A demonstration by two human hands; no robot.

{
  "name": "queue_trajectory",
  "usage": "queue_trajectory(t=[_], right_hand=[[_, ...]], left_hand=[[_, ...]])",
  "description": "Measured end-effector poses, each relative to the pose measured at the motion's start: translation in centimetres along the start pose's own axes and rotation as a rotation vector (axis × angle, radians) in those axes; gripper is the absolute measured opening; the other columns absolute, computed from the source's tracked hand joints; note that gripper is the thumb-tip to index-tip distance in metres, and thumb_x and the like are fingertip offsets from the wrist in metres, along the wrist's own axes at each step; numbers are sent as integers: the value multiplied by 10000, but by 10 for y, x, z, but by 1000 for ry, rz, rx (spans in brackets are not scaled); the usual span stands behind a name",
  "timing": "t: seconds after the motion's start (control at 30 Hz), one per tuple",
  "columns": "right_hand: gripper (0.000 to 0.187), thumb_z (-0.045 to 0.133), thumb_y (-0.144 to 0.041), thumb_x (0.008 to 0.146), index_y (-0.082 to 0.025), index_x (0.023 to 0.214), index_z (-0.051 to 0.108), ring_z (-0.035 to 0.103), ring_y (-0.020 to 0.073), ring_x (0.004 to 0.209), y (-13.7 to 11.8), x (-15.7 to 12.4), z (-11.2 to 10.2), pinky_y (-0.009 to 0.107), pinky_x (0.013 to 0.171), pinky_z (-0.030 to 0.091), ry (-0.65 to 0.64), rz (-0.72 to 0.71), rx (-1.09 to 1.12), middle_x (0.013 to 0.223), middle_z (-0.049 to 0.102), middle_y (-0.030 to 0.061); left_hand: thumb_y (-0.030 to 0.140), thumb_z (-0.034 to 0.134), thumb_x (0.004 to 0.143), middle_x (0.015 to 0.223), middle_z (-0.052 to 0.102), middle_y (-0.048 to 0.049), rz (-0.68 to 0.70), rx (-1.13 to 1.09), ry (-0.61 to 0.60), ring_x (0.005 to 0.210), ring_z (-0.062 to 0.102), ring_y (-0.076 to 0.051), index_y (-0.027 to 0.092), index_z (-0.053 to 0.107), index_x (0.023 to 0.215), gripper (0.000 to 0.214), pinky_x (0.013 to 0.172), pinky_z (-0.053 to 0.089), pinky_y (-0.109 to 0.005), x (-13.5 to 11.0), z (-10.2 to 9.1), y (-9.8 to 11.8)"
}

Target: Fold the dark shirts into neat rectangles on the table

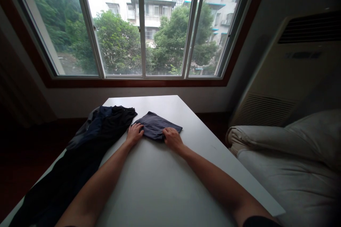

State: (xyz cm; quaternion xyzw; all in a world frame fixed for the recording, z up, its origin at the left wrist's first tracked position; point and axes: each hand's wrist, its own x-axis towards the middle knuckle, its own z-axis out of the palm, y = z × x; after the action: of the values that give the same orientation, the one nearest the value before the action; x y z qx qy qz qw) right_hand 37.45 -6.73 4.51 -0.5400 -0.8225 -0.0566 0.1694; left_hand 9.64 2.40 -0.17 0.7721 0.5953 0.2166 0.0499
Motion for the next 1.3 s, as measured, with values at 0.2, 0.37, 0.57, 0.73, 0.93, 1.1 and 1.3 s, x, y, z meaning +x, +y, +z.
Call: queue_trajectory(t=[0.2, 0.37, 0.57, 0.73, 0.93, 1.1, 1.3], right_hand=[[300, 533, -82, 897, -191, 1108, 716, 577, 277, 1145, 73, 5, -11, 358, 982, 389, -5, 353, -168, 1173, 694, 138], [195, 533, -161, 973, -201, 1081, 690, 596, 239, 1084, 87, 4, -12, 314, 945, 431, 73, 323, -72, 1107, 694, 100], [335, 687, -331, 945, -227, 1262, 666, 516, 252, 1301, 59, 4, 11, 349, 1109, 409, 47, -162, 152, 1352, 633, 88], [319, 620, -140, 890, -204, 1197, 676, 512, 245, 1298, 71, 5, 18, 350, 1119, 383, 20, 35, 83, 1338, 642, 93], [317, 591, -89, 867, -221, 1138, 687, 539, 246, 1206, 93, 5, 12, 309, 1041, 401, 27, 324, 14, 1264, 663, 84], [452, 542, -30, 861, -220, 1254, 663, 557, 242, 1173, 106, 4, 15, 289, 966, 418, 41, 473, -34, 1260, 647, 106], [426, 539, -45, 873, -222, 1234, 677, 574, 248, 1164, 116, 5, 14, 293, 953, 409, 27, 548, -33, 1207, 682, 101]], left_hand=[[196, 632, 890, 1601, 515, -43, 118, -22, -7, 1546, 316, -316, 281, 654, 1415, 532, 1281, 214, -533, -3, 0, 2], [222, 632, 908, 1630, 474, -53, 96, -3, 3, 1494, 408, -301, 273, 648, 1412, 507, 1246, 300, -446, -3, 0, 3], [260, 637, 918, 1453, 600, -88, 140, 25, 12, 1276, 581, -269, 254, 651, 1400, 483, 1140, 405, -356, -3, -6, 6], [227, 633, 903, 1261, 658, -100, 152, 26, 23, 1186, 602, -265, 236, 701, 1310, 413, 1081, 434, -344, -8, -11, 15], [204, 602, 921, 1149, 703, -73, 171, -3, -4, 1127, 635, -250, 246, 723, 1166, 276, 988, 463, -329, -17, -12, 33], [244, 568, 968, 1035, 727, -63, 165, 12, -40, 1000, 668, -240, 239, 720, 1045, 171, 881, 470, -323, -22, -17, 48], [213, 584, 957, 1063, 670, -85, 190, 76, 74, 1052, 611, -255, 229, 713, 1008, 139, 945, 469, -348, -26, -27, 56]])
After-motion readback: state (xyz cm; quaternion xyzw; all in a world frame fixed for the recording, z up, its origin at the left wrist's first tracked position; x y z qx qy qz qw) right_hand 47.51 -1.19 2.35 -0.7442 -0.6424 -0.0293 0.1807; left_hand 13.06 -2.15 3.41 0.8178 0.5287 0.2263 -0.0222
